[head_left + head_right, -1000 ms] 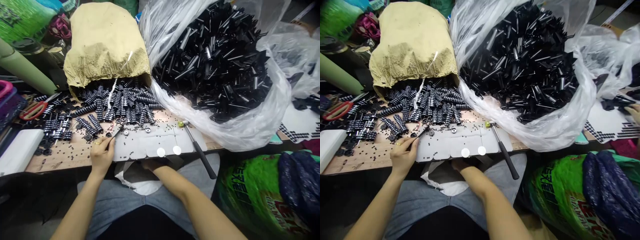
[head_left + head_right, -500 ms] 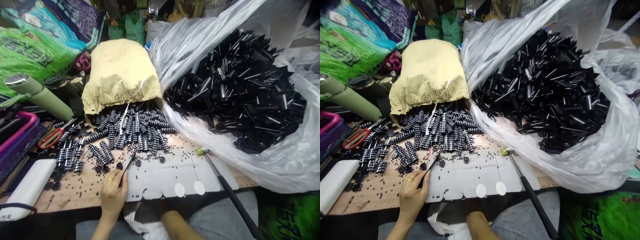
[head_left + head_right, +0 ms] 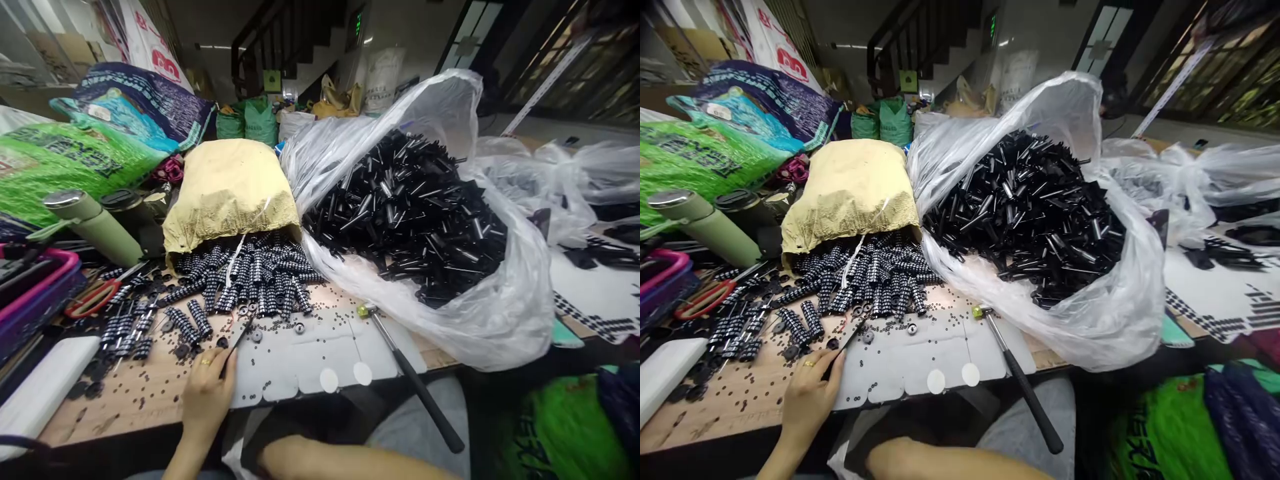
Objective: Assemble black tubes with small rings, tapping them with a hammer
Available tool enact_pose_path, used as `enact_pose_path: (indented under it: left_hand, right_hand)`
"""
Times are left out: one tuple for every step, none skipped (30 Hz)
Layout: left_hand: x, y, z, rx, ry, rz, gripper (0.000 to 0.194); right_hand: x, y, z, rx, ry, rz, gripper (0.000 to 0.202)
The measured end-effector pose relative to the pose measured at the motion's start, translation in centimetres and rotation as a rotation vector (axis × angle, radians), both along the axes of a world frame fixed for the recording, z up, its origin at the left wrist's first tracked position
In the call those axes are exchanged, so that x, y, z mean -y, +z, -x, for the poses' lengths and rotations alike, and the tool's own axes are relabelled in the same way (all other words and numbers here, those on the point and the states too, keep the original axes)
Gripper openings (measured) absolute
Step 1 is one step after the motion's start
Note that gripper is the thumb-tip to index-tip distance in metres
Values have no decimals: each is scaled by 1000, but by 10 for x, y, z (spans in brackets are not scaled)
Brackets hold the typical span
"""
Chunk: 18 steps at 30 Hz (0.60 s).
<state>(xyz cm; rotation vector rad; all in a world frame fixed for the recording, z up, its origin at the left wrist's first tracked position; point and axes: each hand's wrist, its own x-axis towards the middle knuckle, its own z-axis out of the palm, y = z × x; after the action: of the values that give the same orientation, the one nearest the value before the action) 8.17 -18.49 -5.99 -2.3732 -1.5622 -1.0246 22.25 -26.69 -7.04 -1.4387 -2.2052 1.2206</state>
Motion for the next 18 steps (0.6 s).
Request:
enact_pose_path:
  left_hand:
    - [0,0,1,11,-6,-2,13]
    - [0,-1,1,26,-12,-6,14]
    - [-1,-1,3,40,-14,-10,15]
    - [-2,-2,5,53,-11,-8,16]
    - [-2,-2,7,61,-2,2,18]
    - [-4,-2,9,64,16,18,19]
    - [-5,-2,10,60,40,41,22]
    - [-6,-1,11,45,72,66,24]
    - [-8,1,11,22,119,86,26]
    - [-9,4,9,-5,176,97,28]
    - [-10,8,4,-30,225,95,30]
    - [-12,12,-3,-45,246,86,33]
    - [-13,17,-14,-46,226,75,36]
    - [-16,23,-27,-32,165,68,38]
    - [-20,27,-42,-7,68,67,39]
    - [-25,31,-59,16,-33,78,39]
    - [-31,34,-77,37,-99,94,39]
    - [-39,36,-94,42,-129,118,41]
  right_hand:
    - [7,8,-8,3,66,-11,9]
    - [11,18,-20,5,122,-34,10]
    - [14,30,-34,-8,162,-82,15]
    - [13,42,-50,1,59,-139,21]
    - [10,53,-68,18,-76,-174,22]
    - [5,62,-85,37,-208,-195,20]
    - [-1,68,-101,43,-316,-216,17]
    - [-8,70,-115,45,-409,-225,14]
    - [-15,69,-127,35,-482,-231,12]
    - [-21,66,-137,17,-519,-237,10]
    - [-27,61,-143,7,-540,-243,9]
    - [-31,56,-147,-3,-549,-252,8]
    - [-34,50,-149,-10,-550,-263,7]
    - [-36,46,-149,-14,-551,-275,7]
    - [-37,42,-148,-19,-555,-290,8]
    - [-37,39,-147,-24,-562,-304,9]
    - [-37,37,-145,-26,-570,-319,10]
    - [-36,35,-143,-28,-580,-334,10]
